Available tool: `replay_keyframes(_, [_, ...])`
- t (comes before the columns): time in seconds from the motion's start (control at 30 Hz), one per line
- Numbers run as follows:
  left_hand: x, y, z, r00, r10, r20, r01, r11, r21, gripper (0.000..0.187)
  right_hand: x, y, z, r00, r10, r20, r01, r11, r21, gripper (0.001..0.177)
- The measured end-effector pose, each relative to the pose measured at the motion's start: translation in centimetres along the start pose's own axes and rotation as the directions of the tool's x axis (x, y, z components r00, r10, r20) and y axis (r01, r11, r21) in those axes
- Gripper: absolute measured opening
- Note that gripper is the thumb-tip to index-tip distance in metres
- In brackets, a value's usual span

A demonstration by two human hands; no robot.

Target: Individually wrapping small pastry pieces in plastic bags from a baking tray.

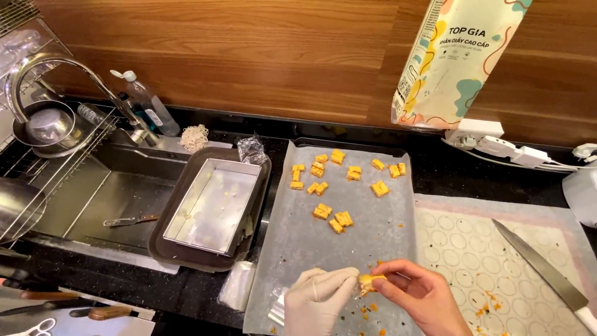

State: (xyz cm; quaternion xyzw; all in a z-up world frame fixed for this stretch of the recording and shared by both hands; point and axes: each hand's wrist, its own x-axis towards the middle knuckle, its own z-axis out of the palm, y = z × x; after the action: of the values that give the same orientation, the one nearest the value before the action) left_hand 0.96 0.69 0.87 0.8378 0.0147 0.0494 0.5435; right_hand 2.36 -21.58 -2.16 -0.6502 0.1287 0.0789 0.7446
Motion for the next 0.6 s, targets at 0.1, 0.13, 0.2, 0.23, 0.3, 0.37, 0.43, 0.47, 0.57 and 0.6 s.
replay_keyframes(0.1, [0.2,0.0,0.2,0.991,-0.13,-0.005,0.13,0.989,-0.064,0.019,-0.1,-0.8,0.0,0.995,-0.063,0.075,0.062,0.998,0.008,0.02])
replay_keyframes(0.13, [0.2,0.1,0.2,0.998,0.045,-0.047,-0.046,0.999,-0.02,0.02,-0.3,-1.4,0.4,0.999,-0.022,0.038,0.021,0.999,0.024,0.03])
replay_keyframes(0.2, [0.3,0.5,0.1,0.972,0.22,-0.079,-0.218,0.976,0.031,0.022,-0.3,-1.4,1.0,1.0,0.02,0.001,-0.02,0.999,0.041,0.042])
replay_keyframes(0.23, [0.4,0.9,0.0,0.964,0.253,-0.088,-0.251,0.968,0.027,0.023,-0.2,-0.8,1.3,0.998,0.017,-0.06,-0.011,0.995,0.096,0.038])
replay_keyframes(0.3, [0.6,1.7,0.1,0.953,0.287,-0.099,-0.286,0.958,0.023,0.025,-0.4,-0.7,2.9,0.993,0.016,-0.121,0.003,0.989,0.151,0.035])
replay_keyframes(0.37, [0.7,2.4,0.5,0.971,-0.22,-0.095,0.199,0.961,-0.192,0.018,-1.2,-1.5,5.6,0.925,0.038,-0.379,0.044,0.977,0.207,0.024])
replay_keyframes(0.43, [1.4,3.6,0.8,0.921,-0.382,-0.074,0.338,0.879,-0.338,0.015,-2.0,-2.8,8.0,0.89,0.042,-0.453,0.067,0.973,0.222,0.02])
replay_keyframes(0.47, [1.7,4.1,0.7,0.848,-0.529,-0.031,0.455,0.757,-0.469,0.018,-2.5,-3.4,9.3,0.85,0.049,-0.525,0.091,0.967,0.238,0.018])
replay_keyframes(0.57, [2.7,7.6,-0.8,0.732,-0.678,0.064,0.589,0.583,-0.56,0.018,-2.5,-3.5,10.2,0.864,0.037,-0.502,0.117,0.955,0.271,0.019])
replay_keyframes(0.6, [2.9,7.2,-0.7,0.734,-0.676,0.064,0.587,0.585,-0.559,0.018,-2.4,-4.0,10.2,0.863,0.035,-0.503,0.12,0.955,0.272,0.019])
